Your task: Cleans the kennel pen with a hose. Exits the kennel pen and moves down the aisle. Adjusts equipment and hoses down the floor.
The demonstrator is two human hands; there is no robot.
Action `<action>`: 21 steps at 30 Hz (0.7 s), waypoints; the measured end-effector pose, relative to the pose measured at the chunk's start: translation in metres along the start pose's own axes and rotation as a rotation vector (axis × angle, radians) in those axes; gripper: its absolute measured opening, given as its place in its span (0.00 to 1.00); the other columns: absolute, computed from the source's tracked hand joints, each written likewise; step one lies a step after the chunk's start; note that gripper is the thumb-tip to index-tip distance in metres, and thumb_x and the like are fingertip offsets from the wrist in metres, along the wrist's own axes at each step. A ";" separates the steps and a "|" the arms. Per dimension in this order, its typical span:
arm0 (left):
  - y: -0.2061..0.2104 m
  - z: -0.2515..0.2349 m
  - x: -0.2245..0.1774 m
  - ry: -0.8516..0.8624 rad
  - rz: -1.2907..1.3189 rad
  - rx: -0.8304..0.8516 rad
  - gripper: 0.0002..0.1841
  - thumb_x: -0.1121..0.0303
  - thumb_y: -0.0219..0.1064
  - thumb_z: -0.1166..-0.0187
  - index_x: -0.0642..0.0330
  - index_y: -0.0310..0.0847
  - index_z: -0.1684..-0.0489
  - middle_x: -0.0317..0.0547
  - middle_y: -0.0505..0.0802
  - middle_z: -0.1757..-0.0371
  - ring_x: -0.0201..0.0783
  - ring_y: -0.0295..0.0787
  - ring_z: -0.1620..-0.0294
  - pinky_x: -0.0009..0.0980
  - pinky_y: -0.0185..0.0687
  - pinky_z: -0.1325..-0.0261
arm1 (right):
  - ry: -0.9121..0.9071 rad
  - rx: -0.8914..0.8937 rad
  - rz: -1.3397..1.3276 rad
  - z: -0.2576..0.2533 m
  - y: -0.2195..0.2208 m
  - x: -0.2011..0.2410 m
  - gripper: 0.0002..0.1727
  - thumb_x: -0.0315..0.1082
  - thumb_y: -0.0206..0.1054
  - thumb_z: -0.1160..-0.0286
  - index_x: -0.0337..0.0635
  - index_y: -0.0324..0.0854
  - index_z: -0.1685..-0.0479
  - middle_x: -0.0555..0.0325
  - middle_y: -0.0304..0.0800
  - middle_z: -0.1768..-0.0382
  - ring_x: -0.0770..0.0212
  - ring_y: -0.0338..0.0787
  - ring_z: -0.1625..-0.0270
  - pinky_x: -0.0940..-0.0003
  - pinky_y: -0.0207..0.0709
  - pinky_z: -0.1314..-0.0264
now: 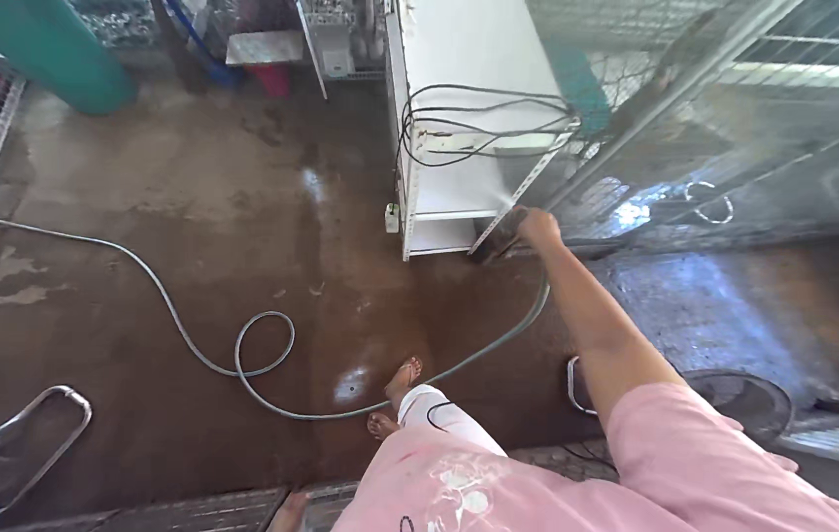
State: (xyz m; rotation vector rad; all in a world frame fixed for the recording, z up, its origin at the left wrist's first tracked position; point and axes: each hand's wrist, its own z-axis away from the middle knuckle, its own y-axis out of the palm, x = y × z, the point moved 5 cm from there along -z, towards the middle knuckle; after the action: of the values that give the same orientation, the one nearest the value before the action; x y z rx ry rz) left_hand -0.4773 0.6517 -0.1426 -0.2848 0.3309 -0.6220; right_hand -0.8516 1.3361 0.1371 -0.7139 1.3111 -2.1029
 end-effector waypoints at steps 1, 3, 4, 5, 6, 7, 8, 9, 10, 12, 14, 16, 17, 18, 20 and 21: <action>-0.004 0.001 -0.011 -0.017 -0.004 0.009 0.23 0.62 0.62 0.11 0.71 0.76 0.26 0.70 0.85 0.29 0.62 0.80 0.24 0.57 0.69 0.19 | 0.013 -0.013 -0.003 -0.005 -0.004 -0.001 0.22 0.37 0.64 0.18 0.37 0.80 0.29 0.28 0.85 0.34 0.26 0.83 0.29 0.23 0.75 0.36; -0.024 -0.001 -0.060 0.015 -0.017 -0.012 0.28 0.61 0.66 0.14 0.70 0.70 0.20 0.71 0.81 0.25 0.63 0.77 0.21 0.58 0.69 0.19 | 0.003 0.006 -0.004 -0.013 -0.003 0.001 0.21 0.37 0.62 0.16 0.33 0.81 0.32 0.27 0.84 0.33 0.26 0.83 0.29 0.23 0.74 0.34; -0.036 -0.007 -0.102 0.068 -0.041 -0.039 0.31 0.61 0.68 0.15 0.69 0.68 0.18 0.72 0.80 0.24 0.64 0.76 0.21 0.60 0.68 0.19 | -0.011 0.022 0.016 -0.020 -0.001 0.003 0.21 0.40 0.61 0.14 0.32 0.82 0.33 0.28 0.85 0.33 0.28 0.84 0.29 0.23 0.74 0.33; -0.049 -0.011 -0.154 0.137 -0.077 -0.056 0.33 0.60 0.69 0.16 0.67 0.64 0.15 0.72 0.80 0.23 0.65 0.76 0.20 0.60 0.68 0.19 | -0.025 0.030 0.045 -0.027 0.001 0.005 0.22 0.42 0.61 0.14 0.33 0.83 0.34 0.30 0.86 0.33 0.29 0.84 0.29 0.24 0.74 0.33; -0.060 -0.013 -0.212 0.211 -0.109 -0.067 0.35 0.60 0.69 0.17 0.64 0.61 0.12 0.73 0.80 0.24 0.66 0.76 0.21 0.61 0.69 0.19 | -0.032 0.022 0.054 -0.034 0.001 0.005 0.23 0.44 0.61 0.13 0.34 0.84 0.34 0.31 0.86 0.34 0.29 0.85 0.30 0.23 0.74 0.33; -0.069 -0.013 -0.274 0.286 -0.121 -0.067 0.37 0.60 0.69 0.17 0.63 0.57 0.10 0.73 0.79 0.23 0.67 0.76 0.21 0.61 0.69 0.19 | -0.033 -0.001 0.038 -0.039 0.000 0.005 0.22 0.44 0.61 0.13 0.34 0.83 0.34 0.29 0.86 0.35 0.27 0.85 0.31 0.22 0.74 0.35; -0.076 -0.013 -0.336 0.353 -0.118 -0.060 0.39 0.59 0.68 0.16 0.61 0.53 0.08 0.72 0.78 0.22 0.66 0.75 0.20 0.60 0.69 0.18 | -0.019 -0.020 0.021 -0.042 -0.002 0.007 0.22 0.42 0.61 0.13 0.34 0.81 0.32 0.28 0.86 0.36 0.26 0.85 0.31 0.22 0.74 0.36; -0.079 -0.013 -0.397 0.415 -0.090 -0.050 0.40 0.59 0.68 0.15 0.59 0.50 0.06 0.71 0.77 0.20 0.64 0.75 0.19 0.58 0.69 0.18 | -0.008 -0.023 0.015 -0.046 -0.005 0.010 0.23 0.41 0.61 0.13 0.33 0.79 0.30 0.26 0.85 0.35 0.25 0.84 0.31 0.23 0.74 0.34; -0.080 -0.013 -0.456 0.475 -0.055 -0.041 0.40 0.59 0.67 0.15 0.58 0.48 0.06 0.69 0.76 0.19 0.63 0.74 0.18 0.56 0.68 0.17 | -0.011 -0.005 0.026 -0.051 -0.006 0.015 0.23 0.40 0.60 0.12 0.33 0.78 0.27 0.26 0.84 0.33 0.26 0.83 0.29 0.24 0.73 0.32; -0.077 -0.018 -0.564 0.583 -0.009 -0.035 0.41 0.59 0.66 0.15 0.59 0.47 0.05 0.68 0.74 0.17 0.61 0.72 0.17 0.54 0.66 0.16 | -0.032 0.044 0.075 -0.068 -0.005 0.022 0.25 0.39 0.57 0.11 0.36 0.75 0.22 0.30 0.82 0.29 0.31 0.81 0.24 0.30 0.71 0.25; -0.071 -0.032 -0.658 0.684 0.023 -0.071 0.41 0.61 0.69 0.17 0.63 0.49 0.06 0.71 0.75 0.18 0.64 0.73 0.18 0.57 0.66 0.16 | -0.054 0.022 0.108 -0.088 -0.005 0.026 0.25 0.39 0.56 0.11 0.39 0.73 0.19 0.31 0.84 0.30 0.32 0.83 0.26 0.32 0.73 0.25; -0.064 -0.054 -0.731 0.764 0.081 -0.142 0.41 0.65 0.72 0.21 0.65 0.54 0.09 0.73 0.78 0.22 0.68 0.74 0.21 0.61 0.68 0.19 | -0.070 0.032 0.155 -0.104 -0.001 0.030 0.26 0.40 0.57 0.10 0.39 0.71 0.17 0.29 0.84 0.31 0.31 0.83 0.27 0.32 0.73 0.25; -0.060 -0.066 -0.761 0.796 0.095 -0.153 0.42 0.67 0.73 0.23 0.65 0.54 0.08 0.72 0.76 0.19 0.68 0.71 0.18 0.62 0.66 0.18 | -0.082 0.052 0.174 -0.113 0.001 0.032 0.27 0.40 0.58 0.10 0.39 0.71 0.17 0.28 0.83 0.30 0.30 0.82 0.26 0.32 0.71 0.23; -0.054 -0.080 -0.786 0.826 0.095 -0.136 0.42 0.68 0.72 0.23 0.63 0.52 0.07 0.68 0.69 0.14 0.68 0.62 0.13 0.62 0.60 0.15 | -0.096 0.059 0.191 -0.121 0.002 0.035 0.27 0.40 0.59 0.10 0.38 0.71 0.16 0.28 0.83 0.30 0.30 0.82 0.26 0.32 0.70 0.23; -0.044 -0.101 -0.818 0.901 0.071 -0.073 0.37 0.67 0.66 0.17 0.61 0.55 0.08 0.62 0.65 0.10 0.67 0.52 0.08 0.64 0.50 0.11 | -0.087 0.033 0.211 -0.135 0.001 0.038 0.26 0.39 0.59 0.09 0.36 0.71 0.17 0.26 0.83 0.31 0.27 0.82 0.27 0.30 0.69 0.23; -0.040 -0.110 -0.827 0.942 0.059 -0.047 0.30 0.65 0.62 0.14 0.61 0.63 0.12 0.62 0.71 0.13 0.67 0.57 0.10 0.66 0.52 0.13 | -0.077 0.010 0.229 -0.141 0.000 0.039 0.26 0.38 0.58 0.09 0.36 0.70 0.17 0.24 0.83 0.33 0.26 0.82 0.28 0.29 0.70 0.25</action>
State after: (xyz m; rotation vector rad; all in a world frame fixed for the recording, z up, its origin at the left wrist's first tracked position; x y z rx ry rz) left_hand -1.1714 1.1065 -0.0500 -0.0052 1.2539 -0.6601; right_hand -0.9759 1.3954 0.0889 -0.6028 1.2752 -1.8806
